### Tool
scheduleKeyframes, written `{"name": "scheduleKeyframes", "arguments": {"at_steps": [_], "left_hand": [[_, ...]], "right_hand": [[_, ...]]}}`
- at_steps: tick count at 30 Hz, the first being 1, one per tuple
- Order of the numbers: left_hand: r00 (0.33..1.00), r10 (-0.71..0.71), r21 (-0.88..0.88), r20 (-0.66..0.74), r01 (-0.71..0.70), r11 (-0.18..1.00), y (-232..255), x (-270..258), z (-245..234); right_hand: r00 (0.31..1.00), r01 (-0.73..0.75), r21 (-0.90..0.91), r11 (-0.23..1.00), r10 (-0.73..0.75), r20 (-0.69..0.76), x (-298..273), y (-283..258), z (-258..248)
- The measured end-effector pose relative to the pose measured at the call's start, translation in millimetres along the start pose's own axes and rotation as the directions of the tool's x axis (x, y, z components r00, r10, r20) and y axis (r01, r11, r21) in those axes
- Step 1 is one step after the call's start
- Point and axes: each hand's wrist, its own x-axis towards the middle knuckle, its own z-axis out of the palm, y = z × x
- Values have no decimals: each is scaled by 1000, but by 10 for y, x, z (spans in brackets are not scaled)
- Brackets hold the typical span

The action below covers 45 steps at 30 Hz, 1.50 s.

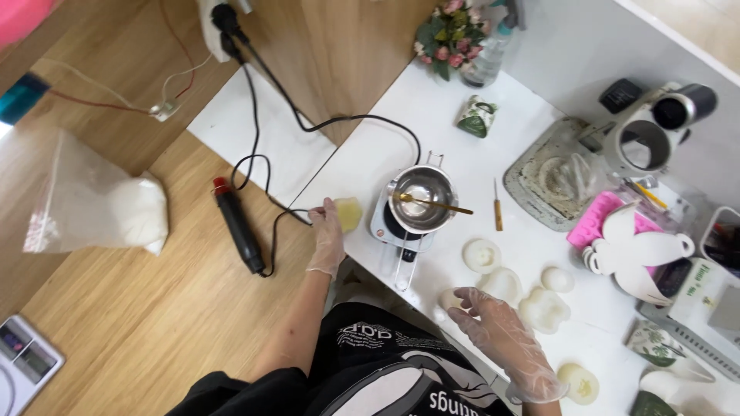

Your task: Preparing and finishing a flower-shaped candle or wax melt using a heat gun and packaging.

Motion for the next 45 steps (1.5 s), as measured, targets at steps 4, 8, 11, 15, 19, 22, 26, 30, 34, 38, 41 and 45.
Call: {"name": "scheduleKeyframes", "arguments": {"at_steps": [4, 8, 11, 15, 19, 22, 26, 30, 34, 38, 41, 45], "left_hand": [[980, 150, -57, 132, -144, 988, 167, -93, -28], [991, -63, 4, 122, 63, 998, 646, -298, -49], [971, -76, 46, 226, 67, 997, 666, -241, -252], [963, -154, 69, 221, 142, 987, 942, -539, -374], [919, -354, -264, 173, 389, 882, 1098, -604, -484], [940, -212, -245, 266, 279, 929, 1432, -1106, -564], [943, -159, -253, 294, 237, 938, 1552, -1335, -477], [918, -173, -301, 357, 288, 909, 1439, -1414, -395], [877, -106, -379, 468, 307, 873, 1301, -1387, -343], [812, -66, -392, 580, 350, 851, 1693, -1857, -43], [756, -63, -377, 651, 394, 838, 1783, -2039, 70], [597, 67, -420, 799, 474, 774, 1790, -2121, 253]], "right_hand": [[1000, -7, 69, 998, 8, -17, -70, 112, -110], [997, 46, 95, 994, -40, -73, 39, 374, -282], [997, 36, 248, 968, -18, -74, 245, 592, -649], [865, 176, 369, 913, 36, -501, 804, 1080, -1441], [628, 301, 338, 892, 81, -774, 1418, 1273, -2193], [639, 496, 453, 741, 41, -768, 2330, 1795, -2508], [709, 467, 586, 663, 115, -696, 2556, 1624, -2714], [589, 597, 457, 659, 26, -808, 2823, 1808, -2666], [583, 610, 490, 623, 66, -810, 2942, 1792, -2700], [563, 556, 497, 666, 138, -815, 2819, 1623, -2905], [440, 785, 407, 467, 42, -897, 2640, 1548, -3092], [230, 972, 230, 45, 16, -973, 1693, 1118, -3197]]}}
